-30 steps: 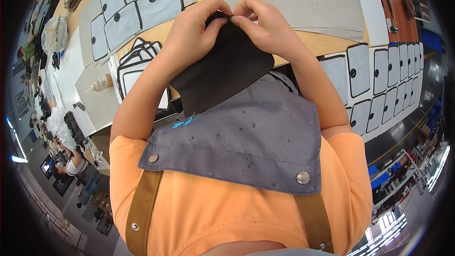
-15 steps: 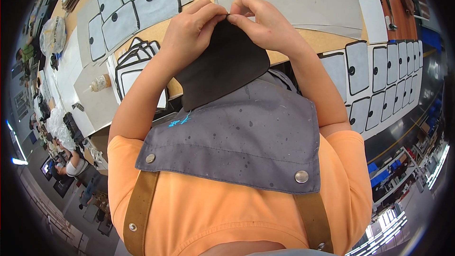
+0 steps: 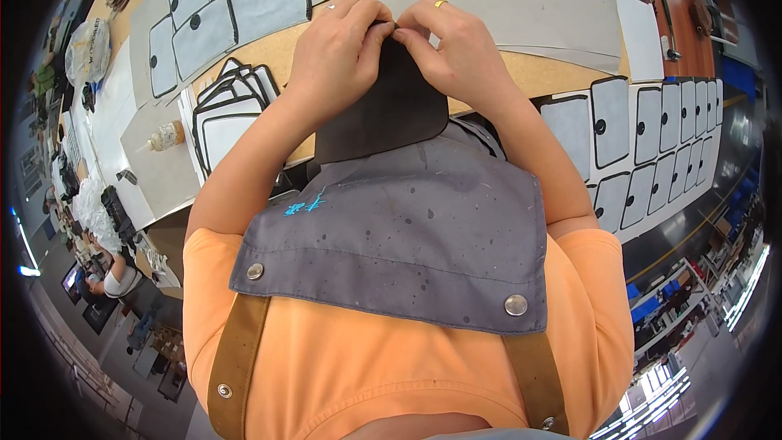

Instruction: Assembling and inspecting leather pouch components by aligning layers and checking edges.

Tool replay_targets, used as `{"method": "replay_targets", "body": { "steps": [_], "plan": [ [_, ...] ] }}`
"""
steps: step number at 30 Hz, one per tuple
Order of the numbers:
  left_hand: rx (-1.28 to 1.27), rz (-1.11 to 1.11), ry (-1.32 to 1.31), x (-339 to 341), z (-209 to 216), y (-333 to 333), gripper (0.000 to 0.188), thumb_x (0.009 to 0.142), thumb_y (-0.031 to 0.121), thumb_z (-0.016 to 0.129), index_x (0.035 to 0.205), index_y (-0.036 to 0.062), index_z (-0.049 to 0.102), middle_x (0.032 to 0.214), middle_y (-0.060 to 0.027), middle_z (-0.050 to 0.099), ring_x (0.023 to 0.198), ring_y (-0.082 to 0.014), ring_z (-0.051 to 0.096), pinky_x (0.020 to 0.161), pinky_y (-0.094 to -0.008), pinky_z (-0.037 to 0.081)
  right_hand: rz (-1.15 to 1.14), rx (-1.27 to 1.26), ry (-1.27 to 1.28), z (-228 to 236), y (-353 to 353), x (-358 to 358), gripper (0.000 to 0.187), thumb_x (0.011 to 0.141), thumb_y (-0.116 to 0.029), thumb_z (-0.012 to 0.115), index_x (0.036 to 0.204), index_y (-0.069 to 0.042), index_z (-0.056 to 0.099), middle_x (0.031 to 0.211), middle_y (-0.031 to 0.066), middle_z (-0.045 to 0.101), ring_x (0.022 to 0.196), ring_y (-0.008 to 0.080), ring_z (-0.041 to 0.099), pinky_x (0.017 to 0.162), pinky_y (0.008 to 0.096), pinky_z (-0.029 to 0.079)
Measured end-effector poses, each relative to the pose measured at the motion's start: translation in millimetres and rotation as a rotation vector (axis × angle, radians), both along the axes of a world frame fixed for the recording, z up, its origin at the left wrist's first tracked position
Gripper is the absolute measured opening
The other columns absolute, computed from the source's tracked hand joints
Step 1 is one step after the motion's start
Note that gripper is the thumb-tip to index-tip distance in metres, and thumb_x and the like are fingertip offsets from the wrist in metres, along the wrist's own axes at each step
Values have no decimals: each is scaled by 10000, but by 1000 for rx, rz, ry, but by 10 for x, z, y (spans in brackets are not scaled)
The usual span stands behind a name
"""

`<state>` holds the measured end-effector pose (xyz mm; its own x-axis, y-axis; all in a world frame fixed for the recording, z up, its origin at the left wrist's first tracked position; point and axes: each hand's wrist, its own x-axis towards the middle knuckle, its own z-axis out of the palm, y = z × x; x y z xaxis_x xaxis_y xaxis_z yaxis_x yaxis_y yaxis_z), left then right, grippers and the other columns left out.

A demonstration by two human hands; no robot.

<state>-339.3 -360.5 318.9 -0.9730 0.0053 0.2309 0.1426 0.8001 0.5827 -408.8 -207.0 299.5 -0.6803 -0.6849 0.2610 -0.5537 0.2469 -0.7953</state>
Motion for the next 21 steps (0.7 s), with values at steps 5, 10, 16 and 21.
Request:
{"method": "replay_targets", "body": {
  "steps": [5, 10, 16, 21],
  "plan": [
    [454, -12, -215, 12, -74, -61, 137, 845, 147, 558, 865, 12, 544, 791, -116, 590, 690, -298, 530, 640, -347, 431, 39, -174, -206, -46, 56, -67, 109, 794, -111, 587, 811, -6, 611, 705, 92, 605, 656, 200, 578, 580, 312, 445],
    [255, 3, -253, 6, -63, -165, 189, 851, 174, 563, 868, -10, 523, 672, -179, 548, 587, -321, 509, 548, -371, 401, -85, -121, -440, -164, 99, -117, 167, 825, -155, 588, 873, -1, 629, 744, 72, 630, 681, 157, 578, 612, 289, 449],
    [131, 32, -296, -72, 1, -244, 213, 864, 174, 556, 974, -9, 549, 723, -146, 586, 572, -218, 483, 541, -300, 398, -86, -138, -267, -179, 111, -89, 232, 813, -199, 624, 920, 7, 626, 826, 96, 630, 718, 172, 594, 657, 283, 467],
    [128, -29, -221, -79, -20, -214, 192, 852, 182, 547, 836, -7, 516, 677, -195, 550, 678, -356, 545, 592, -401, 413, -90, -151, -204, -146, 6, -86, 226, 790, -183, 643, 897, 15, 623, 801, 106, 621, 703, 184, 591, 647, 286, 468]
  ]
}}
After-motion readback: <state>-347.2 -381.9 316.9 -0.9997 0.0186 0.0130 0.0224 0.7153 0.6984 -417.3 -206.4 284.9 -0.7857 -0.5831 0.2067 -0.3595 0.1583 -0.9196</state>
